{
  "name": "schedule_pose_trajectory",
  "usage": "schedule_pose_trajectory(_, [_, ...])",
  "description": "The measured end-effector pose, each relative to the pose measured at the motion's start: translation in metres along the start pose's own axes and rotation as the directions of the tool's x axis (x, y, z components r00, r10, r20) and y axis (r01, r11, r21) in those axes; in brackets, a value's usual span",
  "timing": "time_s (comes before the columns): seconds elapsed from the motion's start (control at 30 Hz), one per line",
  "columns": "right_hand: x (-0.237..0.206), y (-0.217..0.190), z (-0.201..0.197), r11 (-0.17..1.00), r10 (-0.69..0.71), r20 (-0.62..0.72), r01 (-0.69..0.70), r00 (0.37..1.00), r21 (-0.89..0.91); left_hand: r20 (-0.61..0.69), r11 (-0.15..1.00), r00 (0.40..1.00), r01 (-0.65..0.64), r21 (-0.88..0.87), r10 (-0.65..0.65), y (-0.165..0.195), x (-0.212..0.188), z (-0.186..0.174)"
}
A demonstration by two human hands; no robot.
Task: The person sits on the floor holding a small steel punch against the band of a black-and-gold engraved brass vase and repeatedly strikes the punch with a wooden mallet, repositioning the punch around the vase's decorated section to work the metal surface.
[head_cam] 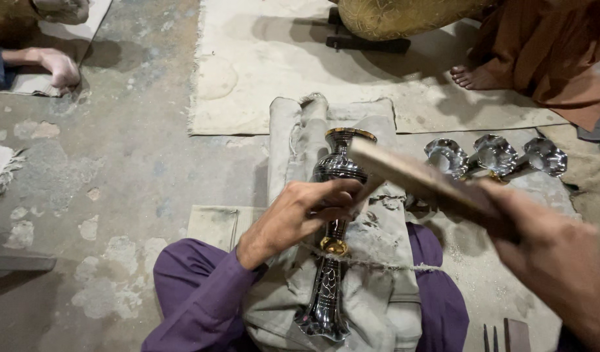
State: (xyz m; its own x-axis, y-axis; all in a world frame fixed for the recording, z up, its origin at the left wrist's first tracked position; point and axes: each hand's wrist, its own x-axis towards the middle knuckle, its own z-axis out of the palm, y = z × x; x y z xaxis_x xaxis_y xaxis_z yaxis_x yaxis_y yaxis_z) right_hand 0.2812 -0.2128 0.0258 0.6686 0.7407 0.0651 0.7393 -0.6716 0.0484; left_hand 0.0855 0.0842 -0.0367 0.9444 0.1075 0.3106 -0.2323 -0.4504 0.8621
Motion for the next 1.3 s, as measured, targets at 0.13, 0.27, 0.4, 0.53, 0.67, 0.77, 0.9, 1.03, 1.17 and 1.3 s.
schedule_pose_trajectory(0.13, [0.017,-0.004,-0.011,0.95,-0.085,-0.189,0.136,0.978,0.28,-0.102,0.998,0.994,0.029,-0.047,-0.034,0.0,-0.007,0.002])
schedule_pose_trajectory(0.27, [0.029,-0.003,-0.022,0.982,-0.16,-0.077,0.167,0.984,0.093,-0.185,0.992,0.981,0.041,-0.122,-0.063,0.0,-0.009,0.008])
schedule_pose_trajectory(0.4, [0.043,0.0,-0.024,0.974,0.001,0.086,-0.02,0.996,0.224,-0.22,0.99,0.975,-0.004,-0.141,-0.028,-0.007,-0.013,0.01])
schedule_pose_trajectory(0.53, [0.056,0.001,-0.028,0.971,-0.172,0.118,0.188,0.978,-0.15,-0.285,0.998,0.958,-0.043,-0.037,0.03,-0.017,-0.014,0.016])
schedule_pose_trajectory(0.67, [0.066,-0.013,-0.039,0.947,-0.262,0.015,0.26,0.965,-0.188,-0.444,0.989,0.891,0.038,-0.141,-0.097,-0.016,-0.022,0.031])
schedule_pose_trajectory(0.77, [0.071,-0.028,-0.052,0.884,-0.212,0.181,0.267,0.96,-0.384,-0.494,0.985,0.86,0.056,-0.161,-0.129,-0.012,-0.025,0.036])
schedule_pose_trajectory(0.9, [0.083,-0.047,-0.065,0.758,-0.167,0.316,0.326,0.934,-0.564,-0.509,0.986,0.85,0.068,-0.152,-0.137,-0.007,-0.023,0.037])
schedule_pose_trajectory(1.03, [0.091,-0.053,-0.079,0.825,-0.507,-0.092,0.451,0.857,-0.339,-0.523,0.991,0.846,0.04,-0.124,-0.1,-0.005,-0.021,0.037])
schedule_pose_trajectory(1.17, [0.093,-0.063,-0.092,0.874,-0.482,-0.094,0.469,0.871,-0.13,-0.523,0.995,0.849,0.039,-0.089,-0.08,-0.006,-0.024,0.037])
schedule_pose_trajectory(1.3, [0.092,-0.077,-0.099,0.747,-0.339,0.252,0.422,0.907,-0.513,-0.501,0.994,0.863,0.016,-0.106,-0.068,-0.009,-0.025,0.036])
